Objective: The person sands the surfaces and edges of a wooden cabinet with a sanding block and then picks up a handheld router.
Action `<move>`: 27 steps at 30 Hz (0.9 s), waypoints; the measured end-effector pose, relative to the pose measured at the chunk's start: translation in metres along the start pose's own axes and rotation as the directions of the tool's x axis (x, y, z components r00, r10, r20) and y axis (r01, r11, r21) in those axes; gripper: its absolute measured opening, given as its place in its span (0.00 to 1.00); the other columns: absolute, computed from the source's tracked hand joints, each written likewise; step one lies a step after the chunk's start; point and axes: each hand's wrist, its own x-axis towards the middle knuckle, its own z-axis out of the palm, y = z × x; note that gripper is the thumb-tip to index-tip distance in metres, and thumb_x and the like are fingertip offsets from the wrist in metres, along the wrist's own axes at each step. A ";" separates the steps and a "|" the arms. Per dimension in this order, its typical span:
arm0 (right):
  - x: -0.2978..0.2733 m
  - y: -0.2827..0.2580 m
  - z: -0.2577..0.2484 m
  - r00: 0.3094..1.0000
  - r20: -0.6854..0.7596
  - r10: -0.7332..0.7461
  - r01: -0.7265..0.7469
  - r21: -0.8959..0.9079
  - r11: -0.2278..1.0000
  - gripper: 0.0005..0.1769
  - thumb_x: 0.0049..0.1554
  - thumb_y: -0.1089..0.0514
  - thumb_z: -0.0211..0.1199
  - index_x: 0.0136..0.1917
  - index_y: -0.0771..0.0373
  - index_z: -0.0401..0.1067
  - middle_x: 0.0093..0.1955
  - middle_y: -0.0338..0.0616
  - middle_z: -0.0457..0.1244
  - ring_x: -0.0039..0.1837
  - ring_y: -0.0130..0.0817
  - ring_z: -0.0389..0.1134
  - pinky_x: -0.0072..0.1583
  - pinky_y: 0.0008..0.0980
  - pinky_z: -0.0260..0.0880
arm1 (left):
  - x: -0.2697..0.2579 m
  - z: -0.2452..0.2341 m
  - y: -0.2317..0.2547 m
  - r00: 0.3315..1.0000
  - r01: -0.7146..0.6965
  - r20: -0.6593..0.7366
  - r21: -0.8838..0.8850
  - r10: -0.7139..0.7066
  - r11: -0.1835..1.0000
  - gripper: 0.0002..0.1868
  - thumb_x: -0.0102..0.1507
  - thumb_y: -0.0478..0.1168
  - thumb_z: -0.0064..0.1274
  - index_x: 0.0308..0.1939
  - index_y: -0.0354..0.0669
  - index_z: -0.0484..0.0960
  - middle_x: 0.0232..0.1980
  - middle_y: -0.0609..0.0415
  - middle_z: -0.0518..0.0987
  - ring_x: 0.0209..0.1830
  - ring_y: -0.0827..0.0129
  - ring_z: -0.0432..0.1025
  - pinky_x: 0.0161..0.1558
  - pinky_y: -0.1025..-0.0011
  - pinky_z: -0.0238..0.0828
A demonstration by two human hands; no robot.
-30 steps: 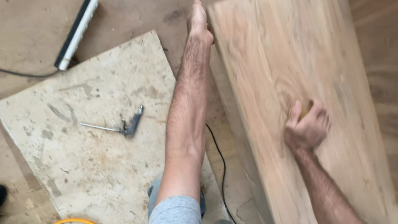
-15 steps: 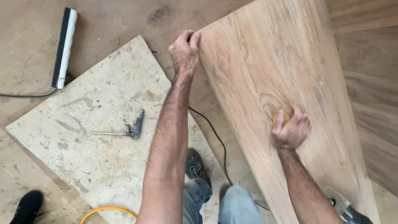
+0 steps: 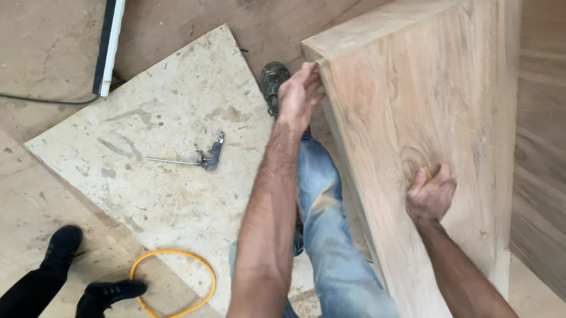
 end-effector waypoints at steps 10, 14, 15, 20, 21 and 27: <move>0.022 -0.077 -0.092 0.714 0.504 0.486 -0.616 0.122 0.778 0.24 0.64 0.38 0.59 0.63 0.55 0.64 0.47 0.56 0.61 0.54 0.60 0.66 0.57 0.55 0.63 | 0.058 0.000 -0.027 0.888 0.248 -0.418 0.090 -0.189 0.965 0.09 0.49 0.42 0.62 0.31 0.44 0.84 0.28 0.48 0.77 0.25 0.56 0.75 0.29 0.54 0.69; 0.003 -0.109 -0.122 0.639 0.561 0.526 -0.690 0.116 0.715 0.22 0.60 0.39 0.61 0.60 0.51 0.67 0.43 0.52 0.64 0.49 0.55 0.68 0.52 0.51 0.65 | 0.039 0.004 -0.011 0.902 0.142 -0.416 0.535 0.113 0.833 0.09 0.55 0.49 0.58 0.35 0.53 0.87 0.33 0.53 0.81 0.35 0.60 0.77 0.39 0.62 0.75; -0.007 -0.113 -0.128 0.614 0.573 0.543 -0.715 0.112 0.690 0.21 0.59 0.38 0.63 0.59 0.48 0.68 0.41 0.47 0.64 0.46 0.49 0.68 0.50 0.47 0.67 | 0.031 0.005 -0.004 0.917 0.115 -0.326 0.767 0.230 0.631 0.15 0.59 0.58 0.53 0.40 0.59 0.87 0.37 0.56 0.83 0.43 0.60 0.79 0.46 0.60 0.76; -0.039 -0.111 -0.157 0.457 0.598 0.658 -0.826 0.011 0.563 0.23 0.59 0.35 0.60 0.59 0.49 0.69 0.44 0.49 0.66 0.50 0.50 0.70 0.55 0.47 0.67 | 0.002 0.045 -0.010 0.830 -0.303 0.278 0.953 0.485 -0.028 0.24 0.62 0.53 0.50 0.52 0.39 0.80 0.52 0.44 0.80 0.59 0.50 0.71 0.62 0.52 0.66; -0.047 -0.111 -0.162 0.418 0.605 0.678 -0.842 -0.021 0.539 0.23 0.58 0.34 0.60 0.59 0.49 0.69 0.44 0.49 0.67 0.51 0.50 0.70 0.56 0.47 0.67 | 0.005 0.044 -0.026 0.704 -0.296 0.439 0.896 0.558 -0.331 0.28 0.56 0.49 0.58 0.56 0.37 0.78 0.55 0.42 0.78 0.64 0.49 0.68 0.65 0.51 0.62; -0.027 -0.120 -0.201 0.312 0.583 0.750 -0.906 -0.055 0.419 0.24 0.55 0.36 0.57 0.55 0.53 0.70 0.37 0.39 0.65 0.47 0.42 0.69 0.56 0.41 0.62 | 0.015 0.114 -0.082 0.779 -0.264 0.503 0.805 0.375 -0.531 0.41 0.54 0.48 0.43 0.66 0.20 0.62 0.65 0.24 0.66 0.69 0.32 0.58 0.71 0.40 0.44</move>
